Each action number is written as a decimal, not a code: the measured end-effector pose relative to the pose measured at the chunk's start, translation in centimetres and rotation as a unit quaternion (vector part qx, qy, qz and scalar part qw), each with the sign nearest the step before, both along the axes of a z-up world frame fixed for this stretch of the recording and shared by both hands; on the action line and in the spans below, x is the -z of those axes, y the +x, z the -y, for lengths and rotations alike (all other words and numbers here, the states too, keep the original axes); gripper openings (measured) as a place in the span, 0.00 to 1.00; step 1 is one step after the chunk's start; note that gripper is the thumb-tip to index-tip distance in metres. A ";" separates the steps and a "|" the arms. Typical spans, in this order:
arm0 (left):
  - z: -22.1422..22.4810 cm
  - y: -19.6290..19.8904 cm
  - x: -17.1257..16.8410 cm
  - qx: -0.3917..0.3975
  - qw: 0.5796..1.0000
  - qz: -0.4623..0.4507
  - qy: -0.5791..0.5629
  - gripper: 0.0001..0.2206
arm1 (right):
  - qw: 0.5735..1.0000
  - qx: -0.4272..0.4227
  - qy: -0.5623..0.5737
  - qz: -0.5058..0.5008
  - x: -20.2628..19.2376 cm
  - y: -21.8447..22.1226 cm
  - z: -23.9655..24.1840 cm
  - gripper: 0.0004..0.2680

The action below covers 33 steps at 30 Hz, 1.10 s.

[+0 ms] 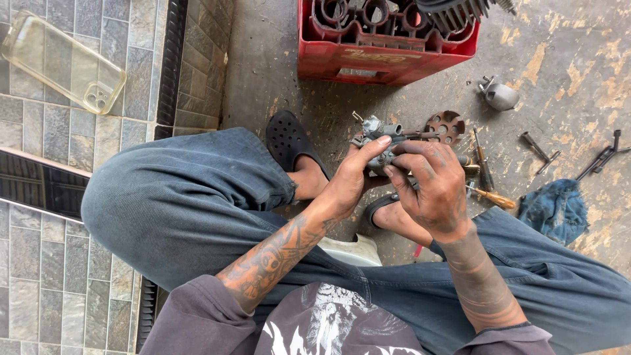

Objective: Disassembling and inspecting a motorcycle carburetor using a screwdriver

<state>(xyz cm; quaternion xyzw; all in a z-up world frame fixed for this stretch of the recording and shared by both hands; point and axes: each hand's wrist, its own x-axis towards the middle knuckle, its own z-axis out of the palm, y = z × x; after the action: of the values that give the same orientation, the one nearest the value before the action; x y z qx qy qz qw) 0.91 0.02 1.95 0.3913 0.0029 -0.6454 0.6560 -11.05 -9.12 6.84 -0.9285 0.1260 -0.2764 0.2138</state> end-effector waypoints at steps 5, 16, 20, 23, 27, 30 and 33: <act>0.1 0.2 -1.7 -0.012 1.000 -0.024 0.003 0.36 | 0.997 0.015 0.053 0.050 0.3 0.4 -0.1 0.05; 0.4 -0.8 2.5 -0.019 0.999 -0.026 -0.005 0.33 | 0.991 0.021 0.115 0.065 0.2 0.4 -0.8 0.04; 0.2 -0.6 1.2 -0.011 0.999 -0.034 -0.011 0.38 | 0.993 0.024 0.080 0.081 0.0 0.5 -1.1 0.07; 0.1 -0.3 0.8 -0.004 0.999 -0.026 -0.021 0.40 | 0.992 0.026 0.074 0.094 -0.1 0.5 -1.3 0.05; 0.5 -0.6 0.6 -0.004 0.999 -0.006 -0.051 0.36 | 0.990 0.041 0.055 0.125 0.6 0.6 -1.3 0.09; 0.1 -1.1 1.5 -0.003 0.999 -0.009 -0.054 0.38 | 0.992 0.017 0.045 0.114 0.0 0.4 -1.2 0.08; 0.3 -0.7 2.9 -0.006 0.997 0.006 -0.081 0.36 | 0.991 0.029 0.036 0.128 0.1 0.2 -1.4 0.04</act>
<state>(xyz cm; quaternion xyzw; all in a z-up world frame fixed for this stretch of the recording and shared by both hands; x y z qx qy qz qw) 0.25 -0.27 -0.96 0.3410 -0.0508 -0.6372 0.6892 -10.89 -7.71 6.71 -0.8732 0.1342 -0.3940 0.2536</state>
